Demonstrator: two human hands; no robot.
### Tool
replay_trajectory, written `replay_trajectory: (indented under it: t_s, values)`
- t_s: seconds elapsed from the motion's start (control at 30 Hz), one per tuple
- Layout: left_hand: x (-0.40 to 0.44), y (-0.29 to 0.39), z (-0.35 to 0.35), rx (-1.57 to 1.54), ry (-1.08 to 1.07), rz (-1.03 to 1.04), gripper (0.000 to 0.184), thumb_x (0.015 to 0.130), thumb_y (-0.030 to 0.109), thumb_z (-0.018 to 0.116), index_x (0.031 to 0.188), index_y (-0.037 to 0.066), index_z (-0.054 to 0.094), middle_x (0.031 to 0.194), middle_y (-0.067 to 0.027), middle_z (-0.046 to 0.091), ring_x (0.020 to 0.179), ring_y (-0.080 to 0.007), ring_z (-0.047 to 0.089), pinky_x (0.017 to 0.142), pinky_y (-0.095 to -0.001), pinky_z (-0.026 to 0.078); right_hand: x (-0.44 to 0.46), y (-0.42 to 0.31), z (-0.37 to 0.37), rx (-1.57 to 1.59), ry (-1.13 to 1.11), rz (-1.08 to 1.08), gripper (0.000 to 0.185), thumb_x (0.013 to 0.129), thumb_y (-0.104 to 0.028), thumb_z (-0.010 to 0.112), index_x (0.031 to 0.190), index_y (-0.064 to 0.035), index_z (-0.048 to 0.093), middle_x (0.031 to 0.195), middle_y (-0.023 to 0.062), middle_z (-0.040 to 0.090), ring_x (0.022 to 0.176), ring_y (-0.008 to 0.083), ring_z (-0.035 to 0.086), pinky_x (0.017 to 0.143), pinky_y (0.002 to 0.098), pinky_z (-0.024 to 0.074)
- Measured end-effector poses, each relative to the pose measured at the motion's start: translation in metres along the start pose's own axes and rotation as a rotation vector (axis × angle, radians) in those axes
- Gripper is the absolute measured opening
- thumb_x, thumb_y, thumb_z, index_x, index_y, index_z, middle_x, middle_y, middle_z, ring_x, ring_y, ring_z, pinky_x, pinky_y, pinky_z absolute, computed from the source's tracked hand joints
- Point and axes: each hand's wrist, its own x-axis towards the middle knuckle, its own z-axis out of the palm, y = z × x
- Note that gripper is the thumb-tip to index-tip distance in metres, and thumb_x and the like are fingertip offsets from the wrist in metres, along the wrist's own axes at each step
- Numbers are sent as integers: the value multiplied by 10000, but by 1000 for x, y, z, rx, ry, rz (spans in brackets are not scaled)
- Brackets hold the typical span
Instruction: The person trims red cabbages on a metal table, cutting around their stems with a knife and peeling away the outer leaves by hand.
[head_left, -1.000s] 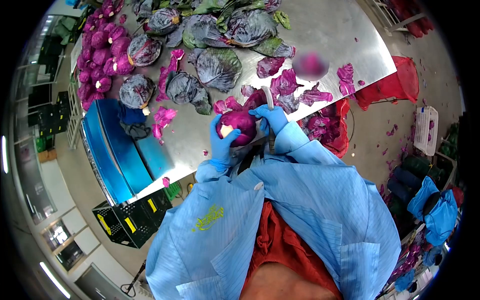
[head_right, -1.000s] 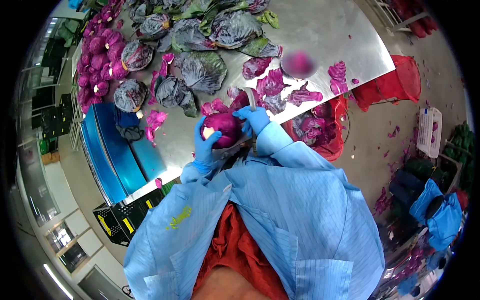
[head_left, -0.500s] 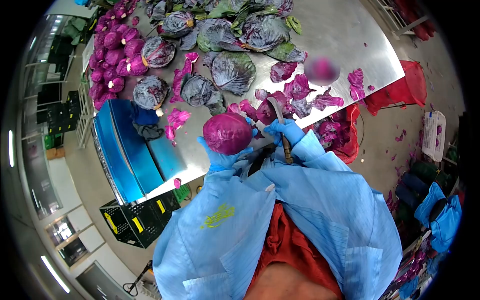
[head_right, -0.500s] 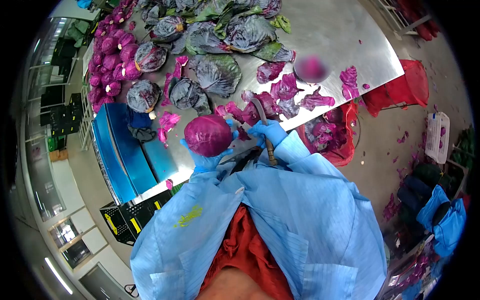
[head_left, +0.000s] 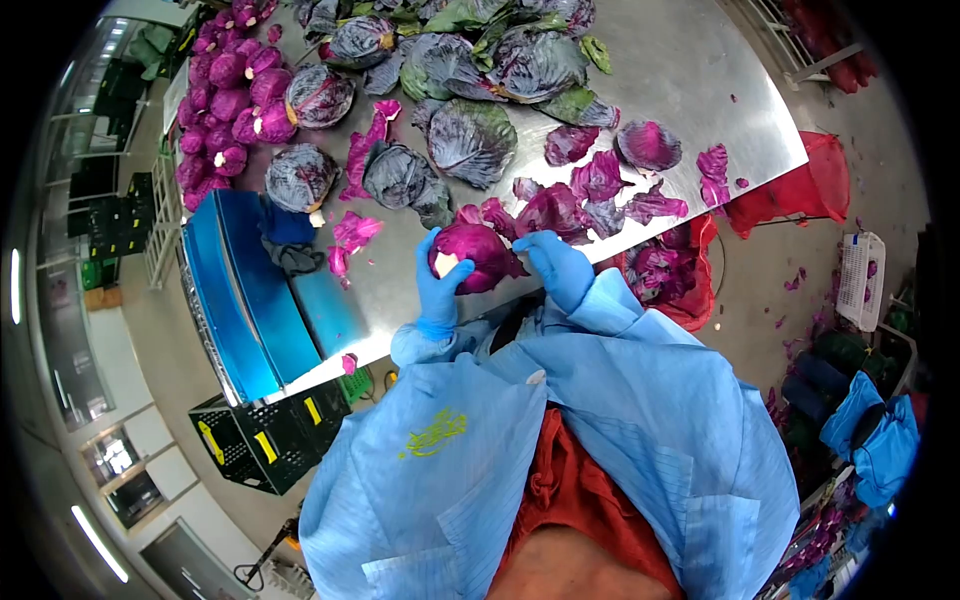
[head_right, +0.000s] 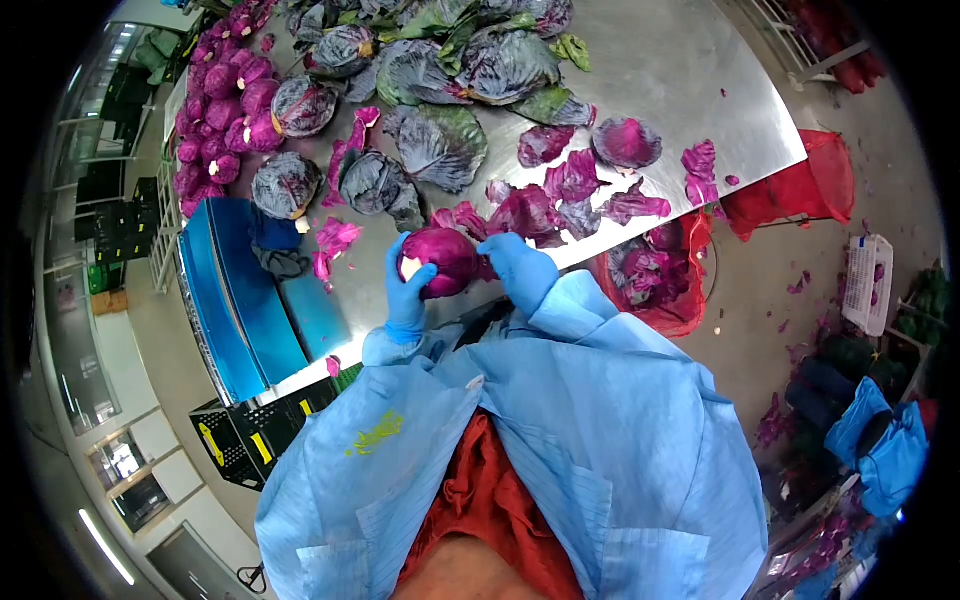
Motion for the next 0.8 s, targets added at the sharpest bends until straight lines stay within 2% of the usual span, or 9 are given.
replay_trajectory:
  t_s: [0.03,0.13,0.17,0.27,0.37,0.5,0.7,0.8]
  values:
    - [-2,-1,5,94,11,41,776,694,125,798,1361,23,415,1283,-109,497,1178,-244,490,1041,-359,380,-1,-15,-5,-19,-91,71,252,984,-230,467,1134,-57,573,1005,143,634,922,294,645,798,353,511]
    - [-3,-3,13,262,5,159,830,669,162,836,1369,27,412,1309,-116,485,1192,-247,483,1045,-358,371,-5,-6,5,-90,-143,-15,226,974,-200,482,1126,-65,582,990,137,651,890,322,649,777,370,517]
    - [-4,-2,16,270,6,169,833,669,171,839,1369,27,412,1311,-118,484,1192,-248,483,1044,-360,372,-7,-3,8,-137,-148,-15,235,967,-241,499,1123,-87,583,943,150,659,844,356,645,744,400,517]
    - [-3,-8,15,342,12,186,840,663,191,846,1368,32,417,1309,-121,482,1192,-252,481,1043,-366,372,-5,-15,4,-283,-276,150,257,962,-308,506,1090,-101,586,907,170,654,820,374,638,721,430,508]
    - [-5,-2,16,455,21,207,842,658,204,851,1365,39,425,1297,-120,480,1190,-256,480,1041,-370,371,-4,-10,6,-286,-253,114,316,965,-398,467,1050,-124,599,884,163,655,813,382,631,710,471,500]
    - [-4,-1,20,495,34,195,904,590,210,882,1364,78,435,1253,-120,459,1167,-278,475,1030,-387,375,-3,-10,9,-317,-226,94,284,962,-373,480,1042,-126,595,881,161,656,798,383,633,696,471,500]
    - [-1,-10,19,446,45,214,910,578,212,887,1358,74,437,1246,-116,457,1157,-278,475,1026,-389,379,-1,-2,14,-386,-223,70,226,951,-330,510,1013,-124,580,848,161,649,760,386,632,655,467,495]
    - [-3,-9,21,458,28,215,880,622,202,879,1349,18,418,1312,-132,473,1207,-256,471,1056,-372,358,-3,7,16,-398,-233,45,217,948,-316,512,1009,-120,584,830,161,645,753,380,633,648,459,499]
